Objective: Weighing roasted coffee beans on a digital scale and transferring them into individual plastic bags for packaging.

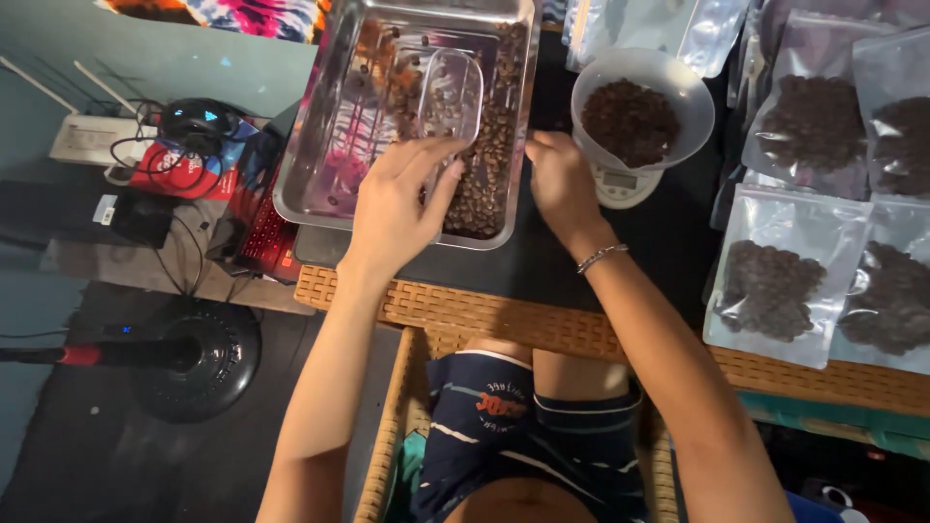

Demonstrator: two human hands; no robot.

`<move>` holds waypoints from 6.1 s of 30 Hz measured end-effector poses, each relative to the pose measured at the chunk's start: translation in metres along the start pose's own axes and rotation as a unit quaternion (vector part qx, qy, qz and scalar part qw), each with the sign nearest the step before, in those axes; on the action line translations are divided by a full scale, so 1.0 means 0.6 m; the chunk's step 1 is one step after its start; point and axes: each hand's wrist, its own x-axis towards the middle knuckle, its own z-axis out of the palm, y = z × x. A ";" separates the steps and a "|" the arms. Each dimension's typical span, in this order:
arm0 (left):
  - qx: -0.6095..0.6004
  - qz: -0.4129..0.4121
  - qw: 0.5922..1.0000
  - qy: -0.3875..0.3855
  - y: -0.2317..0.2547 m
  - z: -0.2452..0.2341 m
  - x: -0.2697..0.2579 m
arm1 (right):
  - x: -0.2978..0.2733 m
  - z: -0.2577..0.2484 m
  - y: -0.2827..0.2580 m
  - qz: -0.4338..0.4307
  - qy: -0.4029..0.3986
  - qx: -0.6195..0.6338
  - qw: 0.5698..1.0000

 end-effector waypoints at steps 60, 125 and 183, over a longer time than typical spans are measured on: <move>0.322 0.157 0.917 -0.178 -0.181 0.312 0.219 | -0.190 -0.415 -0.101 0.056 0.076 0.035 0.995; -0.044 0.069 0.982 -0.173 -0.014 0.172 0.207 | -0.075 -0.259 -0.138 0.061 -0.089 0.089 0.990; 0.083 -0.001 0.997 0.005 0.071 0.108 -0.105 | 0.010 -0.270 -0.107 0.173 0.004 0.033 0.984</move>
